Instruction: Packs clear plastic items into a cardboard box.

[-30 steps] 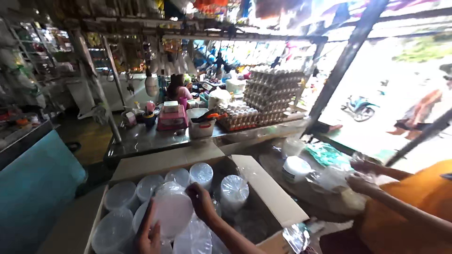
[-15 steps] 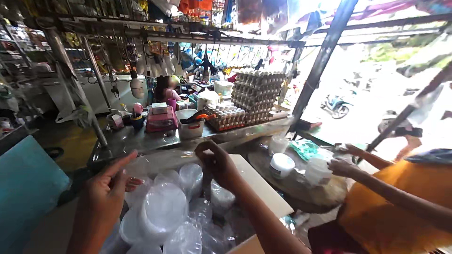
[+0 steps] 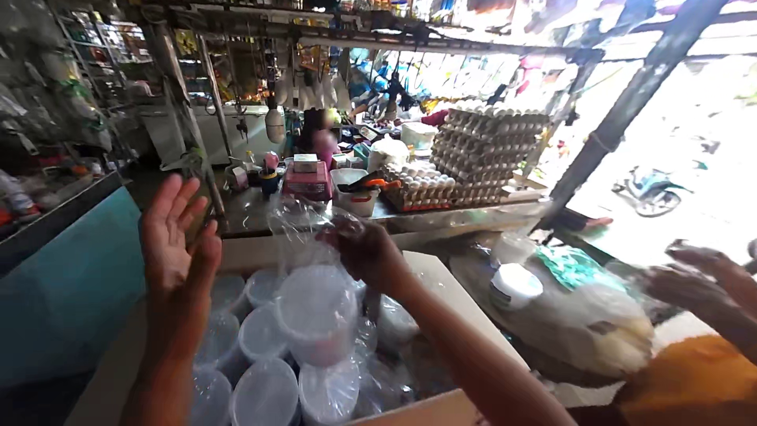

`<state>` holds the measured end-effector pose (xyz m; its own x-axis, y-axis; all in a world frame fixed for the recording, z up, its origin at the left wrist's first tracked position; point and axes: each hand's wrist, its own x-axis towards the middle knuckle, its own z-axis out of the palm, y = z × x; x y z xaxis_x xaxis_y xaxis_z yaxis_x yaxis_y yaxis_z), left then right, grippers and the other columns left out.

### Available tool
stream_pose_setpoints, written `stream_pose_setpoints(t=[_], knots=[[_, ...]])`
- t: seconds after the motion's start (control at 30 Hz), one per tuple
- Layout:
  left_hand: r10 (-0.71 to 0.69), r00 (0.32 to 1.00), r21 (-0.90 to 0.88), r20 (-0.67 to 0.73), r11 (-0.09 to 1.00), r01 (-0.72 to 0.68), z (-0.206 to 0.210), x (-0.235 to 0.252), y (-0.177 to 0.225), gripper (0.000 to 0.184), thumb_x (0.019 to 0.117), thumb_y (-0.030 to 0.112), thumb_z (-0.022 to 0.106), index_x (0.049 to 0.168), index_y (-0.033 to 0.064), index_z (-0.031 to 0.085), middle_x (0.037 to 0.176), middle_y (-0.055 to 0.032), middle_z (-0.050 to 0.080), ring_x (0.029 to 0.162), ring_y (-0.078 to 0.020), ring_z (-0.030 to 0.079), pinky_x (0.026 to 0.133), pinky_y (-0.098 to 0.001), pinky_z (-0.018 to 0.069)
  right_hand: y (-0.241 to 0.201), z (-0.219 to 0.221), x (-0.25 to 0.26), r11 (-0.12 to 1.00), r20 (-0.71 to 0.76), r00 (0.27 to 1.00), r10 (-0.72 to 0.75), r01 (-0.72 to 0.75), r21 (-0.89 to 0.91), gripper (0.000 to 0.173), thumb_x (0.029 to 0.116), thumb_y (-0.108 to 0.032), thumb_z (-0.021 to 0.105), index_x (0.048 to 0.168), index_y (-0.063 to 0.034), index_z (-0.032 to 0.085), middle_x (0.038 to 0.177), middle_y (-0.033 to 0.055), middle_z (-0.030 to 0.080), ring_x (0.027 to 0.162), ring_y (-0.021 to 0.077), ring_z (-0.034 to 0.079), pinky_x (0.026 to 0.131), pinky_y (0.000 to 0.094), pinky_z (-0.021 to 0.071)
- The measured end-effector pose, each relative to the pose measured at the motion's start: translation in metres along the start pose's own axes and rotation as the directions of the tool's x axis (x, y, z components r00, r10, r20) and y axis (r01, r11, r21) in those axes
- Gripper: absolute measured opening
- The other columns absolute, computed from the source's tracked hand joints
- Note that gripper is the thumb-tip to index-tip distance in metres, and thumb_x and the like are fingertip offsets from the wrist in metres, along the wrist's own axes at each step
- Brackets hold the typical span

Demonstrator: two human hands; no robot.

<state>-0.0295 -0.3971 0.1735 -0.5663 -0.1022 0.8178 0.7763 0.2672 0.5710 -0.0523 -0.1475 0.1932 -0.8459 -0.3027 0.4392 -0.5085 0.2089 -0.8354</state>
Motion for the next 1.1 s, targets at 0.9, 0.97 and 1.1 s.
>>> stream_pose_setpoints(t=[0.9, 0.97, 1.1], knots=[[-0.082, 0.366, -0.15, 0.927, 0.813, 0.562, 0.085, -0.087, -0.055, 0.037, 0.0851, 0.01, 0.075, 0.119, -0.0025, 0.066, 0.104, -0.0017, 0.069, 0.094, -0.0001, 0.062, 0.089, -0.0192, 0.0504, 0.006, 0.013, -0.024, 0.986, 0.311, 0.95, -0.009, -0.044, 0.163, 0.009, 0.0932, 0.002, 0.065, 0.101, -0.0012, 0.065, 0.084, -0.0053, 0.066, 0.061, -0.0063, 0.055, 0.055, 0.0118, 0.0474], [-0.072, 0.349, -0.135, 0.934, 0.835, 0.533, 0.08, -0.095, -0.055, 0.027, 0.0889, 0.009, 0.07, 0.112, -0.0039, 0.068, 0.1, -0.004, 0.07, 0.089, 0.0, 0.06, 0.083, -0.0182, 0.0491, 0.006, 0.01, -0.029, 0.978, 0.283, 0.955, -0.083, 0.024, 0.207, 0.009, 0.0928, 0.004, 0.065, 0.101, -0.0014, 0.064, 0.09, -0.0043, 0.066, 0.064, -0.0051, 0.057, 0.057, 0.0128, 0.0502], [-0.081, 0.34, -0.1, 0.937, 0.87, 0.483, 0.073, -0.103, -0.048, 0.016, 0.091, 0.004, 0.063, 0.104, -0.0033, 0.068, 0.086, -0.0014, 0.067, 0.076, 0.0029, 0.055, 0.072, -0.0152, 0.0455, 0.039, -0.022, -0.054, 0.954, 0.211, 0.934, -0.289, 0.262, 0.148, 0.072, 0.0901, -0.037, 0.076, 0.143, -0.0024, 0.043, 0.143, 0.0053, 0.053, 0.114, 0.0075, 0.062, 0.088, 0.0267, 0.0574]])
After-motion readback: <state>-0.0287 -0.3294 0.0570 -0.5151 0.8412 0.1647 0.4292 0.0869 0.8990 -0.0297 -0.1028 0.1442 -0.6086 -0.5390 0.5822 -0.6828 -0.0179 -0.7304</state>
